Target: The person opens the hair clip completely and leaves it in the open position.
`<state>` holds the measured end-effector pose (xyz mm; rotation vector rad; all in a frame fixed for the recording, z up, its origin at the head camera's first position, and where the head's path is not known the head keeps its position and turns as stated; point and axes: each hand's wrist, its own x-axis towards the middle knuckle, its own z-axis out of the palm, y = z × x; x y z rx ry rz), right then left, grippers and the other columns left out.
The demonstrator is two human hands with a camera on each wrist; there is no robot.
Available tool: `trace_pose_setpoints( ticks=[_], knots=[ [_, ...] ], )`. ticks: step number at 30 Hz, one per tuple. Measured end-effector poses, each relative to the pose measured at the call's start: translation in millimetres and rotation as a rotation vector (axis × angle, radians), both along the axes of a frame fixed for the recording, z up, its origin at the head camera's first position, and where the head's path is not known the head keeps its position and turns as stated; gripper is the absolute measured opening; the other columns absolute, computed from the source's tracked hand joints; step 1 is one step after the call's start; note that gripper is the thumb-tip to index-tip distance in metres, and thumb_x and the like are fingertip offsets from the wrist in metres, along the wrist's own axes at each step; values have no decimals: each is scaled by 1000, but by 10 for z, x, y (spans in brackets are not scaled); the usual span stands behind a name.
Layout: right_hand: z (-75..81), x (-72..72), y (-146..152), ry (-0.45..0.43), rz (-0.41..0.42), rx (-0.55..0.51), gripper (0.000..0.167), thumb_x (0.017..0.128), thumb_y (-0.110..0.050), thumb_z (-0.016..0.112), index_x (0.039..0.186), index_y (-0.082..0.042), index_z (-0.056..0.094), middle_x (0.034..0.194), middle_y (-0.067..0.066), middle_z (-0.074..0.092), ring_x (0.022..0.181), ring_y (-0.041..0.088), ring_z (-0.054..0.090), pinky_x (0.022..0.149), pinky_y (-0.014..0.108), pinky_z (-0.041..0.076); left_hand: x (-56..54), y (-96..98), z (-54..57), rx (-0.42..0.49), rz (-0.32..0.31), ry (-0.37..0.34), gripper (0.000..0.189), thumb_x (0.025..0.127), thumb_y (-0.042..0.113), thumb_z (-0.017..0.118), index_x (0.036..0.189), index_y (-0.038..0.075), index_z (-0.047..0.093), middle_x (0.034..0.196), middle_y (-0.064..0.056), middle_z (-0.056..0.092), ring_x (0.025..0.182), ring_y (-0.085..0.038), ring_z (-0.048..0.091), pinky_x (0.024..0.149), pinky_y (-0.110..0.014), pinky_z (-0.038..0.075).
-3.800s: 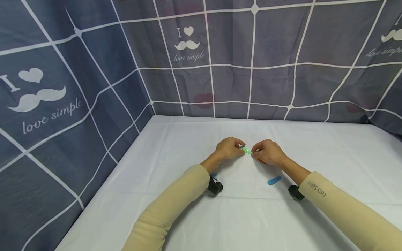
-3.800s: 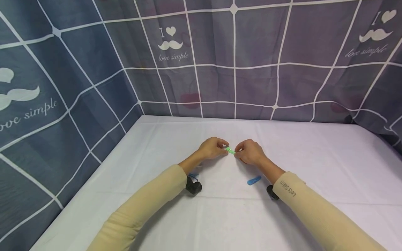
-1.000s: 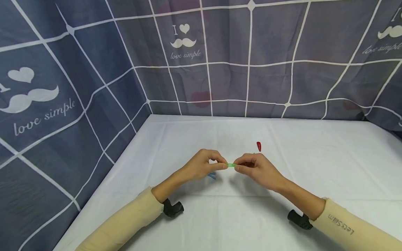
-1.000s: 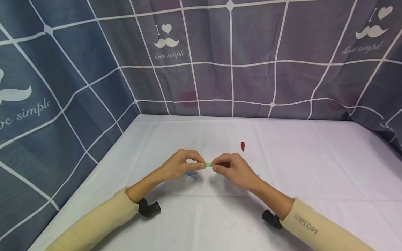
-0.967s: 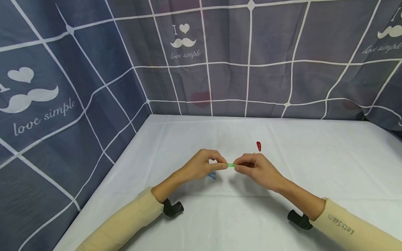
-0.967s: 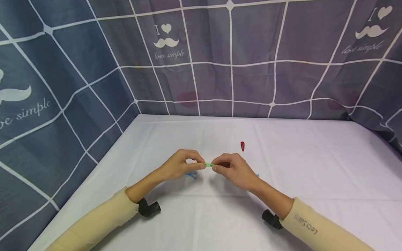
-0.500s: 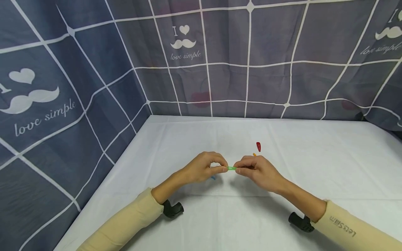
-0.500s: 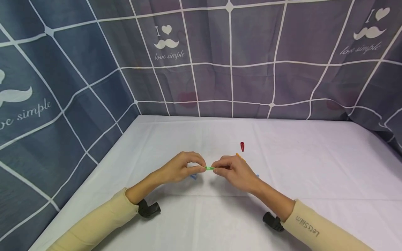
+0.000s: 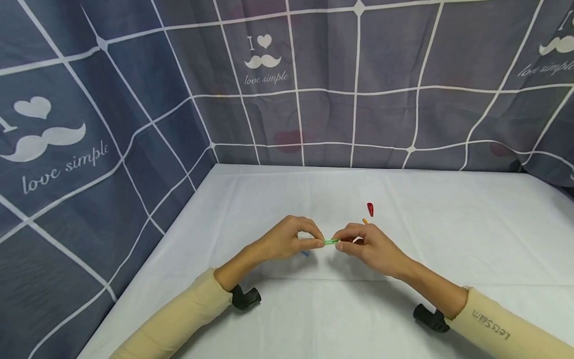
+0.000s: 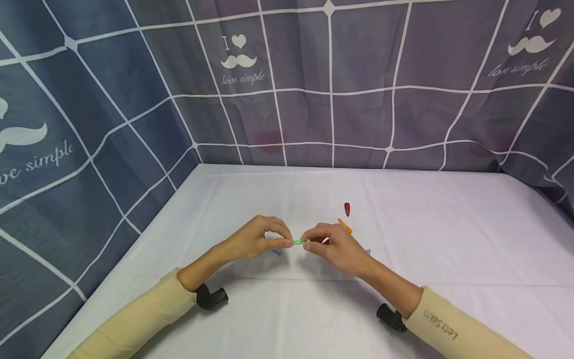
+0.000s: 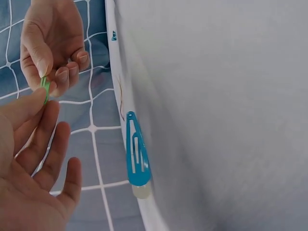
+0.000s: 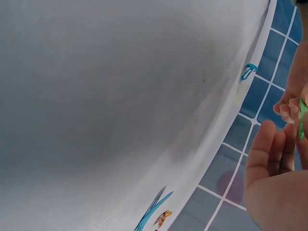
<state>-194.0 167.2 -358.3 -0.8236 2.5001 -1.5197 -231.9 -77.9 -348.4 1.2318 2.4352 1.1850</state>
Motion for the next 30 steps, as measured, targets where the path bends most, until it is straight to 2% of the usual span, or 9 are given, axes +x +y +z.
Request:
trace_pose_setpoints(
  ticks=[2,4,10,16,23,30],
  knots=[
    [-1,0,-9,-8,-23,10,15,94,-13,66,106,-14,75,91,-1,66,90,20,58,82,36,50,0,-3,-9,5,26,-4,10,92,14,72,96,7,78,93,9,69,95,-8,60,86,-46,49],
    [1,-4,-14,-7,-41,18,16,94,-13,67,107,-14,75,92,-2,67,92,21,57,78,31,51,-3,-2,-17,11,47,8,9,91,14,73,96,8,78,93,11,69,95,-8,60,85,-47,49],
    [10,-12,-24,-23,-59,24,17,93,-14,67,109,-9,74,92,-2,67,89,22,58,79,32,50,-17,-3,-21,2,102,36,5,90,16,75,93,13,78,91,13,68,94,-9,60,85,-44,50],
    [-23,-4,-41,7,-88,10,19,90,-10,71,109,-10,73,83,1,63,83,20,58,77,30,50,-33,-5,-27,-2,99,54,5,91,16,74,93,14,77,91,12,68,94,-8,60,86,-44,50],
    [-36,3,-99,52,-173,19,17,85,-5,75,102,-9,73,85,2,60,81,20,57,73,28,50,-47,-13,-44,-14,140,32,4,90,17,74,92,16,77,91,13,68,96,-14,61,82,-42,50],
    [-29,-52,-116,70,-180,95,16,86,-4,72,102,-6,73,83,0,60,77,18,56,71,30,48,-80,15,-57,-74,141,10,5,90,17,74,93,15,78,93,13,67,99,-19,62,86,-39,47]
  ],
)
